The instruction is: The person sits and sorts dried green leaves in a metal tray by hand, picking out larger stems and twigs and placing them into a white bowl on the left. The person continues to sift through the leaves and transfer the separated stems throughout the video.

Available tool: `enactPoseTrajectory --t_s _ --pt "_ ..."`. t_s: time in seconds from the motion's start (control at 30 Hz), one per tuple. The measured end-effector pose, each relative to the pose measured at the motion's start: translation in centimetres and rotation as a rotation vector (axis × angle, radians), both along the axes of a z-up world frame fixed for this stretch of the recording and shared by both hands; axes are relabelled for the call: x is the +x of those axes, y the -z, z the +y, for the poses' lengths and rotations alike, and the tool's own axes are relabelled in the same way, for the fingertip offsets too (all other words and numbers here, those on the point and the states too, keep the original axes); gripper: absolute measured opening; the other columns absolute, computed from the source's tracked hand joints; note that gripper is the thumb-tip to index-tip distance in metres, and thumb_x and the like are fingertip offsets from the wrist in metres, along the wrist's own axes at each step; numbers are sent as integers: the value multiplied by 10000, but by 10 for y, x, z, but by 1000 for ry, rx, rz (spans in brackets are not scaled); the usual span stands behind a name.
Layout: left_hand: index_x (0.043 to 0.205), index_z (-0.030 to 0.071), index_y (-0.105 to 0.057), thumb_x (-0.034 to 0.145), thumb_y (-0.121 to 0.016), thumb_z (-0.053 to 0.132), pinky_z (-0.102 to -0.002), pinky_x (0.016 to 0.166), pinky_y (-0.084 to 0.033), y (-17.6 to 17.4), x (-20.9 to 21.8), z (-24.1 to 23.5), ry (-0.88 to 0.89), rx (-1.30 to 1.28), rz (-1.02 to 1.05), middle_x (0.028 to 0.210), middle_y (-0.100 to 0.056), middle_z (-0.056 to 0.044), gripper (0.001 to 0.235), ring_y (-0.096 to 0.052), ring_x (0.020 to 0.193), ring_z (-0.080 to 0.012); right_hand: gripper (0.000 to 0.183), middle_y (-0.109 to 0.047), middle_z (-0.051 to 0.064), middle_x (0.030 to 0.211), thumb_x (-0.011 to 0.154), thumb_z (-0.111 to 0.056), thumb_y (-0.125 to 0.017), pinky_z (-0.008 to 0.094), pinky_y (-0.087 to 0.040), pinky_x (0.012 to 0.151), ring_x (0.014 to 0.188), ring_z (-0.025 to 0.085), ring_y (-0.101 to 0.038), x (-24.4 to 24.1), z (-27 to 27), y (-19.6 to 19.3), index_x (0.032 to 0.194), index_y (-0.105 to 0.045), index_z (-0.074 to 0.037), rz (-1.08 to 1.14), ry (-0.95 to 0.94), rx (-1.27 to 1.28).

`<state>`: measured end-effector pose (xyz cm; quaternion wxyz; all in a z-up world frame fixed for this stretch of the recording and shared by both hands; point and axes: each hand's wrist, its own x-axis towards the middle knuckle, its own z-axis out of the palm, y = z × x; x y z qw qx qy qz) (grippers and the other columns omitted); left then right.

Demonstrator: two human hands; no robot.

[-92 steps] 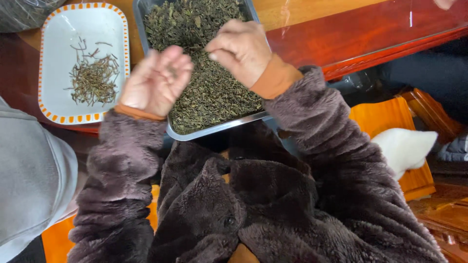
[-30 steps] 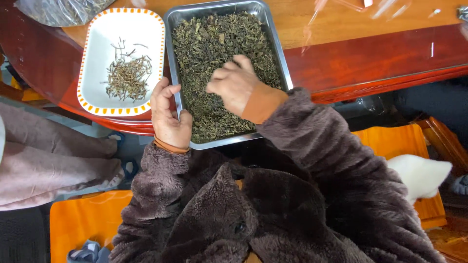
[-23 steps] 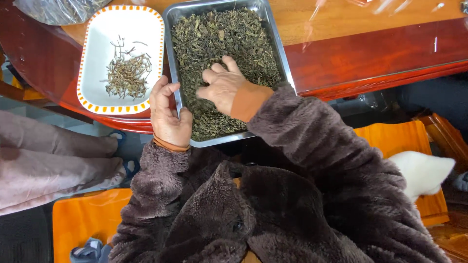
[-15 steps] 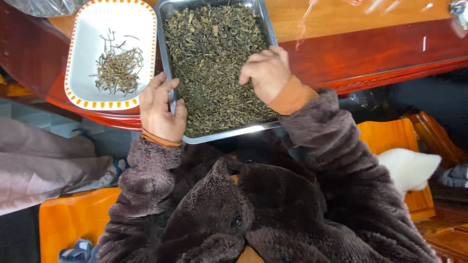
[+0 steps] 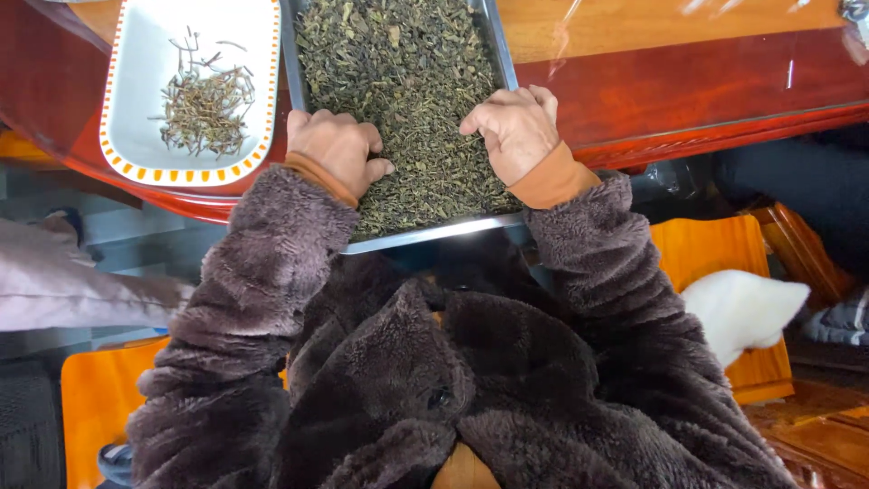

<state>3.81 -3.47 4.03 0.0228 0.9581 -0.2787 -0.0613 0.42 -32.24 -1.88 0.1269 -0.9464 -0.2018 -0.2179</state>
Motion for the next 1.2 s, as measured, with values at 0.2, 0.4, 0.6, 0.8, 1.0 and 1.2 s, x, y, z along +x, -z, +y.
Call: enactPoseTrajectory --t_s 0.2,0.4,0.6,0.8,1.0,1.2 --pt "994 305 -778 935 -733 416 -491 898 -419 20 5 4 39 -29 -121 945 -761 -24 135 -670 946 -307 275 -705 -27 936 922 5 -739 478 -308 1054 862 240 -627 -13 1 -35 1021 -759 -251 44 -3 59" --pt "914 241 -796 975 -745 362 -490 869 -458 32 1 9 49 -99 -257 810 -757 7 145 -681 840 -297 104 -698 -39 957 919 -163 -738 580 -229 1137 980 270 -624 -8 24 -45 942 -779 -255 228 27 -149" --pt "820 207 -707 968 -701 236 -500 872 -415 12 -6 21 45 -239 -190 845 -721 -9 151 -633 860 -326 143 -592 -26 845 904 -140 -693 551 -246 1094 960 289 -550 -3 25 -46 828 -753 -245 226 -6 -301" --pt "771 216 -668 918 -560 95 -304 542 -517 -2 -8 35 25 -601 65 727 -675 51 218 -602 603 -126 178 -716 -67 759 1003 -99 -745 498 -531 885 702 134 -692 -3 20 -62 852 -722 -190 41 -224 42" --pt "845 132 -688 970 -730 13 -214 552 -500 5 -13 31 46 -1027 139 791 -691 16 178 -586 658 -59 210 -709 24 784 981 91 -541 279 -572 595 695 161 -715 -5 21 -62 919 -627 -91 196 -229 318" --pt "919 66 -684 987 -752 -54 -245 658 -570 20 -1 29 96 -1261 208 848 -708 -48 154 -626 702 -104 227 -762 78 942 972 67 -567 349 -614 718 812 221 -740 4 25 -50 1058 -726 -70 198 -259 277"
